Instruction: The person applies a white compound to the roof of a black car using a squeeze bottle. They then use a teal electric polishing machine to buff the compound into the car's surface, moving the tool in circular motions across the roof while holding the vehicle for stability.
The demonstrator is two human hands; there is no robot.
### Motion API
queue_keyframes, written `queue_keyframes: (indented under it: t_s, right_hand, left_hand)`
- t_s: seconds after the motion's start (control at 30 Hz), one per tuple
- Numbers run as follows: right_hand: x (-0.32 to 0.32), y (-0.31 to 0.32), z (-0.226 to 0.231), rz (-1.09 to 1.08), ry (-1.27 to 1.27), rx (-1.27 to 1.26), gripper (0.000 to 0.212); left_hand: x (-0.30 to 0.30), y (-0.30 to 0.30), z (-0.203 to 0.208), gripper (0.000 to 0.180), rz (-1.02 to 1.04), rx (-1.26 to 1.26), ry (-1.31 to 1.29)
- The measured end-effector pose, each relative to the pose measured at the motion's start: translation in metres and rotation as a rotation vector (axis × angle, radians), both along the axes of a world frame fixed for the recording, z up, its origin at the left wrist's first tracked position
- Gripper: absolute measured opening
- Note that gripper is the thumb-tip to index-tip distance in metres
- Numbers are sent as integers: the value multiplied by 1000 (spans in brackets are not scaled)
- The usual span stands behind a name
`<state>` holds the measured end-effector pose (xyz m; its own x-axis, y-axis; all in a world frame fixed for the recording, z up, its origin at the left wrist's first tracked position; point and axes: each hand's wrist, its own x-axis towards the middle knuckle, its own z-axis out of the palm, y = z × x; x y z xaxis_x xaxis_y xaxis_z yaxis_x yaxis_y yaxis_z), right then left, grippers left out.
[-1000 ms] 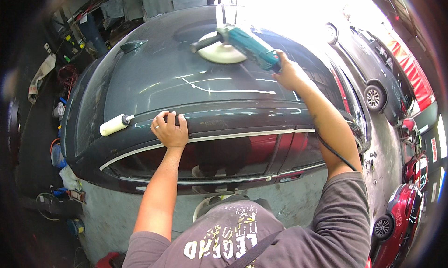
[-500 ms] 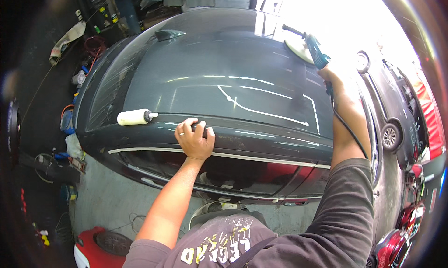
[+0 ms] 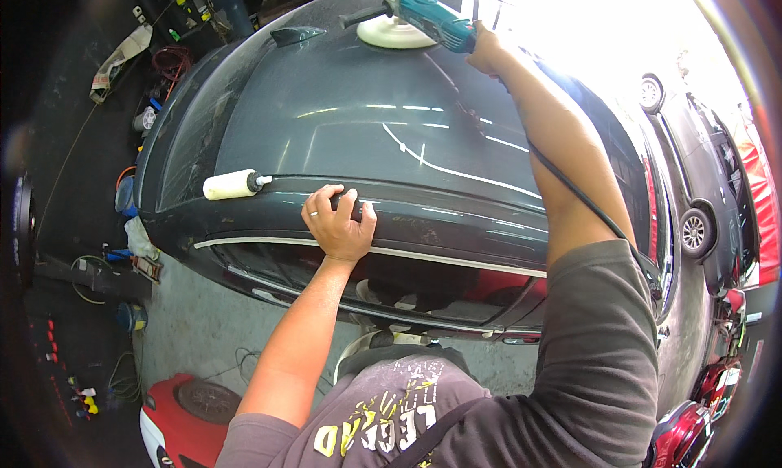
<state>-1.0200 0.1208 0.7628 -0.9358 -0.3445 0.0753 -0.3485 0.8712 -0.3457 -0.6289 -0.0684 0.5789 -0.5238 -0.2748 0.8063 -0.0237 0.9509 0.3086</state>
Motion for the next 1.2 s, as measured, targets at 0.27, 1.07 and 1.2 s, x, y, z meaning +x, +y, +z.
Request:
queue_keyframes:
  t_s: [0.27, 1.07, 1.2]
  right_hand:
    - [-31, 65, -26, -115, 167, -83, 92]
    - [54, 366, 1, -527, 61, 154, 91]
    - [58, 286, 9, -447, 63, 181, 92]
  left_hand:
    - [-3, 6, 1, 27, -29, 12, 55]
    - [0, 5, -1, 25, -21, 85, 71]
    - [0, 3, -4, 25, -13, 88, 80]
